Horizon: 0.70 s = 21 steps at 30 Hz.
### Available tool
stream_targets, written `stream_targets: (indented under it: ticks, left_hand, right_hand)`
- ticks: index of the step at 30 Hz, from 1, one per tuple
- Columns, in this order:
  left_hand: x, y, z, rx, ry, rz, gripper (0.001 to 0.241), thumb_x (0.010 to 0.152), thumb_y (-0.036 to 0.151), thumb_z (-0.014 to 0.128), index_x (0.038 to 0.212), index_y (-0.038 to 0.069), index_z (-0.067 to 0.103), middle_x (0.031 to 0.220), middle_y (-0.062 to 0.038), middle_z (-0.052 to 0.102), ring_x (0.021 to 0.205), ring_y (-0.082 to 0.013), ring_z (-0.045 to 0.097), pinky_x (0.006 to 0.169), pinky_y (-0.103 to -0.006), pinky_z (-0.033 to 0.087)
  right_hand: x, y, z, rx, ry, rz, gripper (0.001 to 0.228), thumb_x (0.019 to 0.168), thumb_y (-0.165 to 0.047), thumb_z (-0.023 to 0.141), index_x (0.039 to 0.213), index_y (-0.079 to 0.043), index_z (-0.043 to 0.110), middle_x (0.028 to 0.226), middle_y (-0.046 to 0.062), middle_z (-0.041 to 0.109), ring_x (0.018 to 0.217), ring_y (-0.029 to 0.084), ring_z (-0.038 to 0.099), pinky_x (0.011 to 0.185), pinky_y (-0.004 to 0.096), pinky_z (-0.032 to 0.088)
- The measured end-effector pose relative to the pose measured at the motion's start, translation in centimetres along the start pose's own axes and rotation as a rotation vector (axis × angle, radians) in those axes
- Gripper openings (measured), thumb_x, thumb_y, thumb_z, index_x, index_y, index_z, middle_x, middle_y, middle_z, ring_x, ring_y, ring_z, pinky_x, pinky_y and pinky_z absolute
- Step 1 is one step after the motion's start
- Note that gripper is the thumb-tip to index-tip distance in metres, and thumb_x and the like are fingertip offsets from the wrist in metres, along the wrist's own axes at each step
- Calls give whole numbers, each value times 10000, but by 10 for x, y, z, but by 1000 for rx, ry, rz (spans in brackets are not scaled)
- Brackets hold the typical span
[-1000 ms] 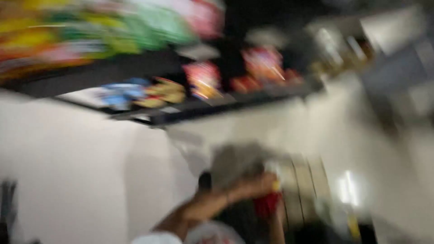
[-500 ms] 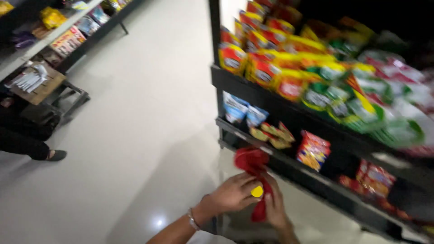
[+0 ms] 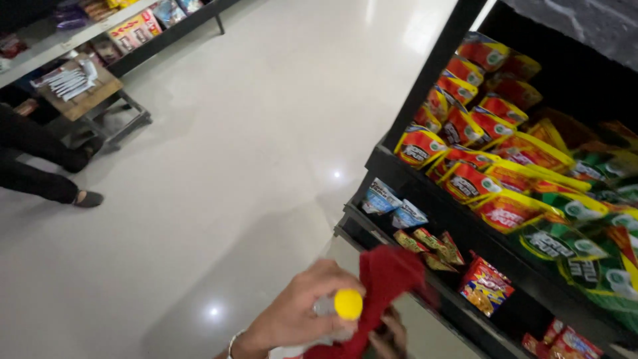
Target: Cleaning condiment bottles and packets with a cloth and arranging them on grocery store shelves.
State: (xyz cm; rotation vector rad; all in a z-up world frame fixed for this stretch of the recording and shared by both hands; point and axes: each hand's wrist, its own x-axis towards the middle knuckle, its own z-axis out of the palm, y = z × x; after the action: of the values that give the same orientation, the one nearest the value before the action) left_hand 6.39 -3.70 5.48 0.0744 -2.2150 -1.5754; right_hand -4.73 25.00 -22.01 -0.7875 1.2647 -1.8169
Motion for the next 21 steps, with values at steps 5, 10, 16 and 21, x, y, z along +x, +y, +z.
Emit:
stream_targets:
  ticks: [5,10,16,21]
  left_hand:
    - [10,0,-10,-101,49,30,436,862,301,865,1191,69,697,1146,-87,723,1052,-260,658,931,-392,537]
    - [35,20,4,72,64,137,461,866,282,871,1220,58,680,1130,-110,703,1049,-276,667,949,-379,538]
    - [45,25,18,298,249,128,478,869,241,828,1237,2,639,1144,-155,673,1032,-306,628,926,-396,520]
    - [44,28,21,248,300,-41,406,920,212,752,1241,-12,645,1160,-162,667,1068,-327,607,932,-413,511]
  right_hand:
    - [145,-136,55,-335,-156,-230,1352,570,-390,1026,1549,16,186,1554,241,320,1436,403,352,1174,517,278]
    - [214,-180,42,-345,-554,-143,1348,528,-395,1007,1584,-2,268,1569,188,433,1466,338,429,1215,496,346]
    - [245,-151,29,-340,-588,-81,1067,630,-319,910,1514,-13,397,1425,128,556,1335,259,557,1151,420,464]
    - [240,-133,38,-201,-550,20,825,660,-256,797,1398,-1,532,1348,104,638,1264,238,643,1085,384,525]
